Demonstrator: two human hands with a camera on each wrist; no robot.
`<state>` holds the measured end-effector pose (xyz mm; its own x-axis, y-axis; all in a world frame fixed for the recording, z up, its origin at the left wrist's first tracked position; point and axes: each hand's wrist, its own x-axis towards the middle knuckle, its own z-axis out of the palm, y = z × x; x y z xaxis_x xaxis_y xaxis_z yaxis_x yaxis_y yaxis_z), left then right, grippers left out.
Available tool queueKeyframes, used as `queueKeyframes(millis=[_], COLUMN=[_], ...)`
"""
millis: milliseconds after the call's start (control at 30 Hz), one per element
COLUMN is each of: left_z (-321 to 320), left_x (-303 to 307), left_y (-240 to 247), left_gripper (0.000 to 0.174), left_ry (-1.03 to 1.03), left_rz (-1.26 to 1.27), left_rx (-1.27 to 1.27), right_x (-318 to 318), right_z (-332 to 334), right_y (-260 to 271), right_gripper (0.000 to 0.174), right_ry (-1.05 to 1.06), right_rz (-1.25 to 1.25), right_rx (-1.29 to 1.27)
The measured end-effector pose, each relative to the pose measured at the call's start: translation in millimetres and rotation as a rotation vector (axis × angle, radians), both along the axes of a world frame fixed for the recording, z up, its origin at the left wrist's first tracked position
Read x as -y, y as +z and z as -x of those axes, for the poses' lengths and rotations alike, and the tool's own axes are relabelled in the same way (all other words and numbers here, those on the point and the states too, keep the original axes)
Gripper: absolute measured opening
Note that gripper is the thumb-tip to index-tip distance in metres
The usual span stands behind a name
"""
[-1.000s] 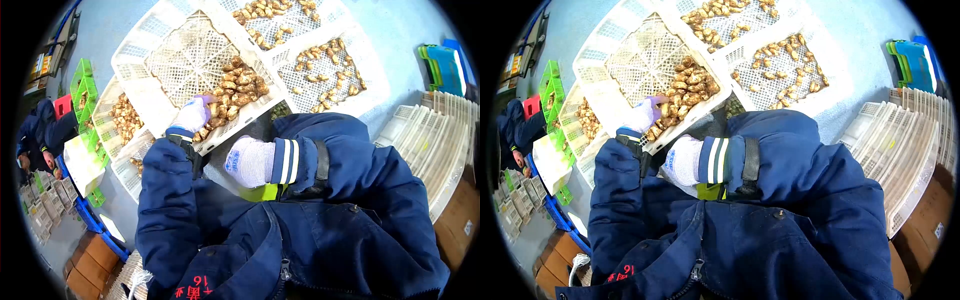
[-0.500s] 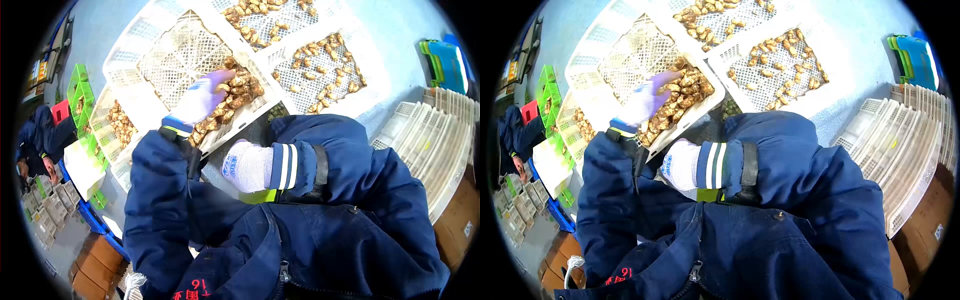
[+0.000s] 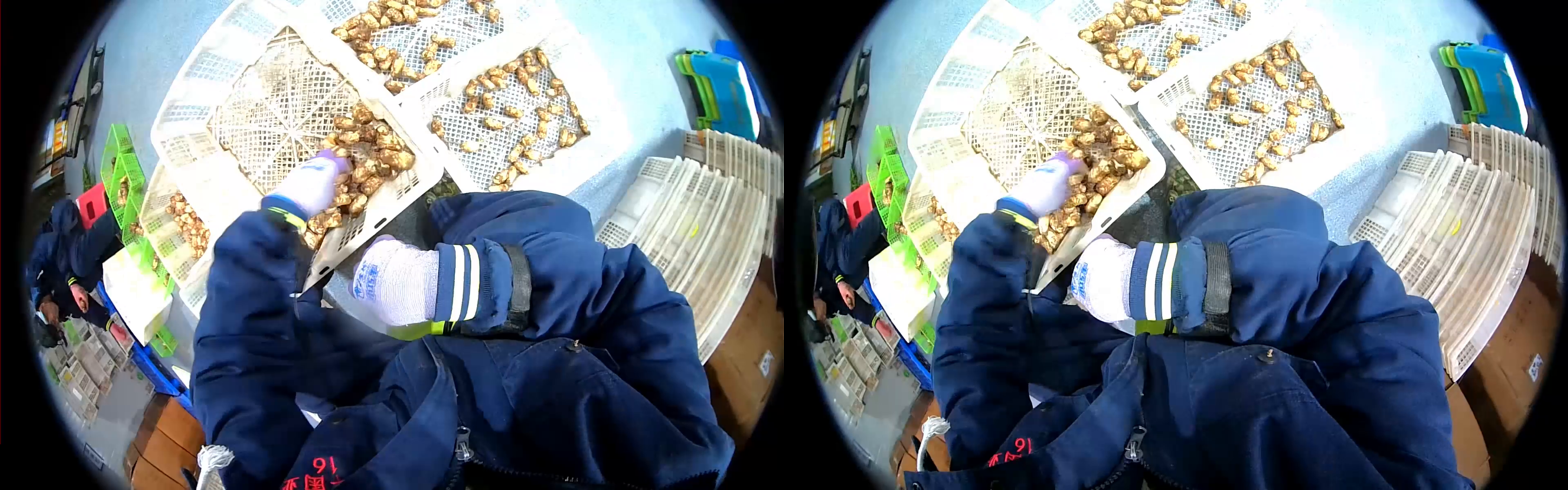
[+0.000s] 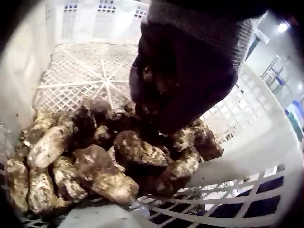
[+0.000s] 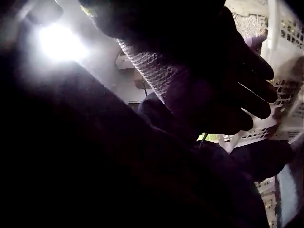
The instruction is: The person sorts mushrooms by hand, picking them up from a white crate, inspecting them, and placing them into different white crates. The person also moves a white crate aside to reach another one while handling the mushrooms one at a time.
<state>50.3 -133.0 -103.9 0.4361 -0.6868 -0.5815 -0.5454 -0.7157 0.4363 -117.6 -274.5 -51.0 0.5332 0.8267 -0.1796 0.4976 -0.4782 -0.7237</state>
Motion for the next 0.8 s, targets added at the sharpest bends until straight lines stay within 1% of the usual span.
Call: queueKeyframes(millis=[33,67,133,200,233,267,333,367,433,467,533,567,633,667,700,767,800], left_z=[-4,-7,-15,-27,-27,-30,-30,-32,-34,-30,-29,-22,-23,-19,-16,-13,-13], left_x=[-15,-34,-43,-57,-56,-53,-36,-29,-16,0,18,29,43,50,62,78,84], left_y=[7,15,43,46,46,45,44,37,20,24,21,24,8,0,-3,-10,-10], left_gripper=[0.038,0.043,0.04,0.039,0.038,0.037,0.031,0.028,0.022,0.016,0.018,0.021,0.029,0.033,0.036,0.042,0.044], left_ry=[0.07,0.11,0.48,0.769,0.628,0.752,0.652,0.595,0.479,0.532,0.605,0.36,0.202,0.036,0.035,0.005,-0.024], left_rz=[-0.061,-0.04,-0.145,-0.012,0.172,0.193,0.273,0.332,0.447,0.426,0.347,0.292,0.379,0.262,0.233,0.131,0.055], left_rx=[-0.044,-0.022,-0.149,-0.319,-0.178,-0.295,-0.16,-0.078,0.083,0.139,-0.068,0.192,0.036,0.149,0.099,0.03,0.013], right_x=[2,8,19,9,11,12,17,23,25,24,22,17,27,30,23,32,36], right_z=[2,1,-1,1,-11,-21,-27,-24,-28,-23,-10,-12,-20,-23,-26,-22,-30], right_y=[-1,8,26,2,18,34,46,46,41,32,12,2,6,8,7,10,22], right_gripper=[0.013,0.013,0.013,0.012,0.012,0.012,0.012,0.013,0.014,0.013,0.013,0.012,0.012,0.012,0.013,0.015,0.016], right_ry=[0.01,0.044,0.113,0.193,0.225,0.257,0.223,0.158,0.104,0.077,0.026,0.031,-0.029,-0.06,-0.129,-0.126,-0.124], right_rz=[0.042,0.058,0.087,0.107,0.146,0.186,0.181,0.136,0.043,0.029,-0.001,0.007,-0.096,-0.148,-0.168,-0.144,-0.132], right_rx=[-0.027,-0.003,0.046,-0.263,-0.242,-0.221,-0.158,-0.116,-0.016,0.037,0.146,-0.097,-0.08,-0.071,-0.177,-0.024,0.055])
